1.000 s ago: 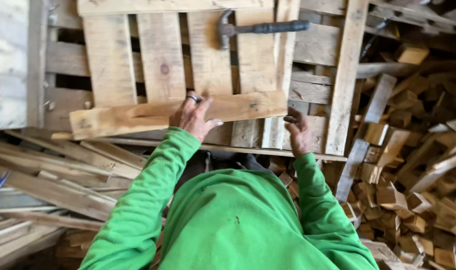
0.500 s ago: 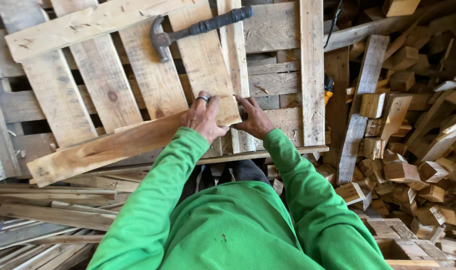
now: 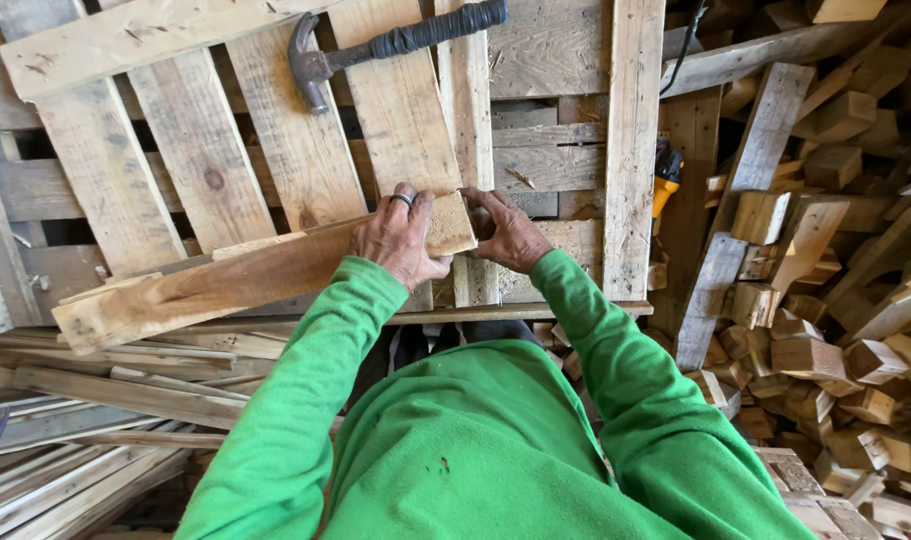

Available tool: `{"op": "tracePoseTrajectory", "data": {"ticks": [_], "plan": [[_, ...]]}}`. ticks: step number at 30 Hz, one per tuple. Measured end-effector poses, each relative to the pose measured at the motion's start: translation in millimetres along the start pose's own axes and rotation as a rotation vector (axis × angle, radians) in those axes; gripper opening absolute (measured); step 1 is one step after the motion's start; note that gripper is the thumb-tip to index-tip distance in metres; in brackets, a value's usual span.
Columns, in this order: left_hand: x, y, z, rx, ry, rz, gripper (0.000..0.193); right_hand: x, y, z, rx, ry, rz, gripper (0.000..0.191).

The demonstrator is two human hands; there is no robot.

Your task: The person repairs wooden pallets, hammering nails into boards and positioning wood blocks on the pallet deck. They use a crowbar to pry and reposition pallet parts, flip a pallet over, and continue hammering nails to secure loose boards.

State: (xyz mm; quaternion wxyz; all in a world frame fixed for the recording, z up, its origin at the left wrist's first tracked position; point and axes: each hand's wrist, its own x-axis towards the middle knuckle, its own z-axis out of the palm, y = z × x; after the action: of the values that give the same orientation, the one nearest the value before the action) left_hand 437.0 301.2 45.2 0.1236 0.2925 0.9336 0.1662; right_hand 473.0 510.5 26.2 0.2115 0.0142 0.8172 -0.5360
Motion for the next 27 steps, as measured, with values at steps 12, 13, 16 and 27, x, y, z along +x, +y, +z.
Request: {"op": "tracePoseTrajectory", "data": {"ticks": [12, 13, 16, 27], "plan": [[-3, 4, 14, 0.031, 0.079, 0.037, 0.097, 1, 8, -2, 0.033, 0.011, 0.014, 0.095], [-3, 4, 14, 0.024, 0.074, 0.039, 0.097, 1, 7, -3, 0.03, 0.011, -0.007, 0.095], [-2, 3, 11, 0.003, 0.115, 0.068, 0.1, 2, 2, -4, 0.036, -0.003, -0.027, 0.096], [-25, -22, -11, -2.064, 0.33, -0.201, 0.051, -40, 18, 15, 0.272, 0.232, 0.166, 0.068]]}}
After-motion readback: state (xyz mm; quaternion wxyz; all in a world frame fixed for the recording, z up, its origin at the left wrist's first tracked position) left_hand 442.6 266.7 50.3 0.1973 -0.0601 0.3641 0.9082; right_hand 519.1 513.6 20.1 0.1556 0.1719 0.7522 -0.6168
